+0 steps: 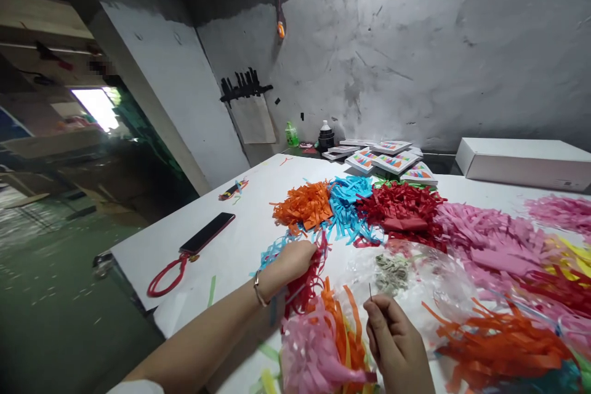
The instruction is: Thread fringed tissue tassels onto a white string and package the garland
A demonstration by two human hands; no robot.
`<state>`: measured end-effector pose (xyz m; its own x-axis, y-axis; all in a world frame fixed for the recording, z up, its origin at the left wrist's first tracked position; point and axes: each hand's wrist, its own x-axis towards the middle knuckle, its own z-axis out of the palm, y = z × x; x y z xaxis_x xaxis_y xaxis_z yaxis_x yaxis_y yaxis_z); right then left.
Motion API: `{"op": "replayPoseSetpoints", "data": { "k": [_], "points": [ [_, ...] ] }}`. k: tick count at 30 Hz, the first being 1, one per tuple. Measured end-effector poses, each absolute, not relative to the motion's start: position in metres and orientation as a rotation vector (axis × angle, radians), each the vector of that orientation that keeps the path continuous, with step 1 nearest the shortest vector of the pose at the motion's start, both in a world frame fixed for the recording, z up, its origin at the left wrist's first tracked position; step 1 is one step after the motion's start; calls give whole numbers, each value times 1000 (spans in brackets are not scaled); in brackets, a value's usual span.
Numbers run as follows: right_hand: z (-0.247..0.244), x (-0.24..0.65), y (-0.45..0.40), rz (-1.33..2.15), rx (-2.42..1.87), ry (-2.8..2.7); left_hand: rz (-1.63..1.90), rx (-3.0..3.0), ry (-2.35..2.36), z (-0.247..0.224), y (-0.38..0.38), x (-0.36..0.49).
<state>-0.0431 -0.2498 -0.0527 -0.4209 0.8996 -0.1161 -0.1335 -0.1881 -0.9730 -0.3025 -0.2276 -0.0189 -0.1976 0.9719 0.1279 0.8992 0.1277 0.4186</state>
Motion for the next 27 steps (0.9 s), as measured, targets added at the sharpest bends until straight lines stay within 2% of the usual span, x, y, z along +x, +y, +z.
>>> {"op": "replayPoseSetpoints", "data": {
  "k": [8,13,20,27],
  "points": [
    [-43,-43,-261,1434,-1007,-1413,1111,1865,2206,1,-292,-270],
    [-31,-44,-282,1280,-922,-1471,1402,1924,1680,10,-329,-231],
    [-16,-40,-296,1198,-703,-1558,1414,2029,1420,9,-347,-207],
    [-23,-27,-301,961,-657,-1577,1422,1602,1290,22,-354,-214]
  ]
}}
